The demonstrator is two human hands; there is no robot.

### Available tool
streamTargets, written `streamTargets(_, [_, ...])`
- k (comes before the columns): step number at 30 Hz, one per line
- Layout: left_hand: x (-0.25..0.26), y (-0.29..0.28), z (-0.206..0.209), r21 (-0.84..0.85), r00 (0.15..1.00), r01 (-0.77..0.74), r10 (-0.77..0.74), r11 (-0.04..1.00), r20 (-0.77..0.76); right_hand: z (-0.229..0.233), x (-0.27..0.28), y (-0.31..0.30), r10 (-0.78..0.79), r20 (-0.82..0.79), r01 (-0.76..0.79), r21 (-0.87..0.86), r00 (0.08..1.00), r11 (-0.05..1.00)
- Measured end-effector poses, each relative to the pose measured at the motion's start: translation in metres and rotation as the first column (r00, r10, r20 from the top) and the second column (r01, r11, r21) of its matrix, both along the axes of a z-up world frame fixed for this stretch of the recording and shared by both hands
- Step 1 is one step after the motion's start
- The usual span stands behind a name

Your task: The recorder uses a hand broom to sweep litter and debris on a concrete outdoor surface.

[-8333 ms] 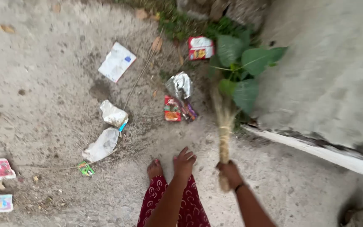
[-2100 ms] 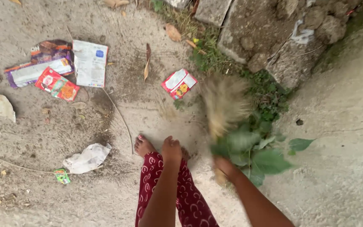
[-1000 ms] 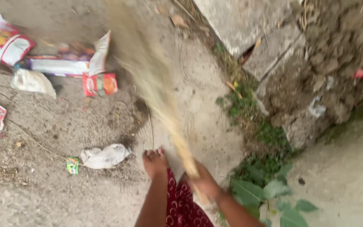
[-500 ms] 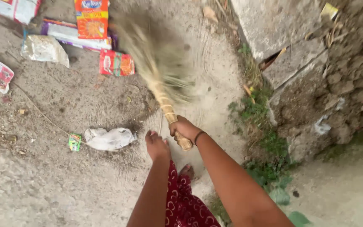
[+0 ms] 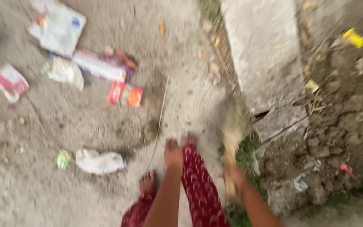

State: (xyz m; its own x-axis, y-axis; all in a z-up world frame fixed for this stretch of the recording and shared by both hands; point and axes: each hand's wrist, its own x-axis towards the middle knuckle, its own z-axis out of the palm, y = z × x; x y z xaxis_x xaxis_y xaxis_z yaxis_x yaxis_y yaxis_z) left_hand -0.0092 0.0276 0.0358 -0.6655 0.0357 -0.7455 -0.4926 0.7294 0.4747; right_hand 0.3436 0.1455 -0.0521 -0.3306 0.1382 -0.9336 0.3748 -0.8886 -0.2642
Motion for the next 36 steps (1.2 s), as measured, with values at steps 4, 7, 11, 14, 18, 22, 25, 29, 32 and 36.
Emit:
streamTargets(4, [-0.007,0.033,-0.001,0.053,0.991,-0.122,0.118,0.991,0.069,-0.005,-0.159,0.070,0.476,0.130,-0.492,0.298,0.870,0.818])
streamTargets(7, [-0.018,0.055,0.007,0.171,0.962,-0.270,0.256,0.948,0.098,0.076,-0.230,0.092,0.662,0.211,-0.677,0.427,0.719,0.600])
streamTargets(11, [-0.023,0.097,0.009,0.236,0.849,-0.519,0.462,0.822,0.257,0.134,-0.166,0.097,0.479,0.200,-0.502,0.555,0.855,0.663])
streamTargets(14, [0.000,0.109,-0.041,0.287,0.818,-0.573,0.514,0.768,0.257,0.162,-0.123,0.095,0.396,0.287,-0.488,0.471,0.872,0.735])
streamTargets(18, [0.022,0.115,-0.060,0.410,0.858,-0.510,0.482,0.756,0.178,0.098,-0.117,0.134,0.272,0.407,-0.379,0.210,0.872,0.901])
streamTargets(22, [0.015,0.109,-0.026,0.326,0.844,-0.535,0.481,0.779,0.236,0.055,-0.191,0.192,0.475,0.255,-0.532,0.253,0.842,0.808])
streamTargets(25, [0.007,0.110,-0.011,0.305,0.739,-0.668,0.561,0.678,0.373,0.141,-0.236,0.206,0.537,0.166,-0.561,0.296,0.827,0.773])
streamTargets(29, [0.010,0.113,-0.009,0.230,0.767,-0.631,0.549,0.741,0.334,0.169,-0.174,0.139,0.410,0.197,-0.455,0.360,0.890,0.815])
streamTargets(32, [0.021,0.109,-0.028,0.283,0.854,-0.520,0.482,0.806,0.195,0.156,-0.153,0.106,0.267,0.229,-0.329,0.302,0.936,0.895])
streamTargets(36, [0.000,0.104,0.016,0.239,0.778,-0.624,0.560,0.744,0.286,0.085,-0.192,0.119,0.300,0.129,-0.283,-0.136,0.945,0.949])
